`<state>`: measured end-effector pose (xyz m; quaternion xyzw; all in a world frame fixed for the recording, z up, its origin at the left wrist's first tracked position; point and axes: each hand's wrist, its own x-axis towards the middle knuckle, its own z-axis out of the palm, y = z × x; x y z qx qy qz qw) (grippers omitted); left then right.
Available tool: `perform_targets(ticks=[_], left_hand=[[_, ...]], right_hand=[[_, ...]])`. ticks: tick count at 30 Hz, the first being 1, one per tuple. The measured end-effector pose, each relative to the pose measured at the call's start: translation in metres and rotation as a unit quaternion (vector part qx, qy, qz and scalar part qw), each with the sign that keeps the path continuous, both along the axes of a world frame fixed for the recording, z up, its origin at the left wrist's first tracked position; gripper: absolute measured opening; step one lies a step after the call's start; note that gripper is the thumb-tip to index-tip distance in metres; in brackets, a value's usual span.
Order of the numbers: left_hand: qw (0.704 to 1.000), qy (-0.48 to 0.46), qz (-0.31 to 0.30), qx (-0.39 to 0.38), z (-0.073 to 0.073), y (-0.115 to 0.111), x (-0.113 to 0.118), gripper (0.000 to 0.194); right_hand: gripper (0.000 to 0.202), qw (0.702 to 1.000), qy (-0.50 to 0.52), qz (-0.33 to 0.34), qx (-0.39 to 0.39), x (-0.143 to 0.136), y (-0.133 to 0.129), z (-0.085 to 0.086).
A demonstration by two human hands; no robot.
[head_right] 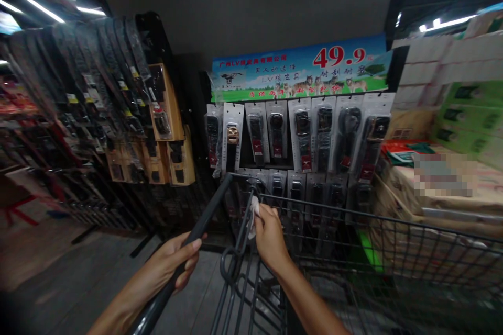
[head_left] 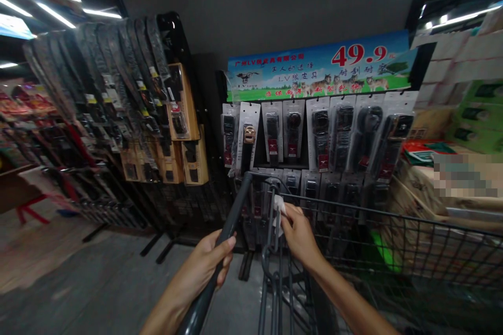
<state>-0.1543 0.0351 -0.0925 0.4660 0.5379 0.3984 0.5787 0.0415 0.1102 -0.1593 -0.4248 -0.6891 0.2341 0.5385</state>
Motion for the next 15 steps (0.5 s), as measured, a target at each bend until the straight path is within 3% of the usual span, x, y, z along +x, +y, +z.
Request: perform_targets(ticks=[4,9,12,15], left_hand=[[1.000,0.009,0.007,-0.007,0.001,-0.003,0.002,0.064],[1.000,-0.003,0.010,-0.014,0.003,-0.003,0.003,0.064],[1.000,-0.005,0.011,-0.017,0.004,-0.003,0.003,0.063],[1.000,-0.002,0.007,-0.011,0.003,-0.003,0.003,0.061]], right_hand=[[0.038,0.998,0.041,0.022,0.030,0.004,-0.013,0.001],[0.052,0.992,-0.004,0.100,0.081,0.009,-0.040,0.015],[0.050,0.988,-0.024,0.142,0.056,0.012,-0.062,0.022],[0.041,0.990,0.012,0.136,-0.023,0.011,-0.081,0.027]])
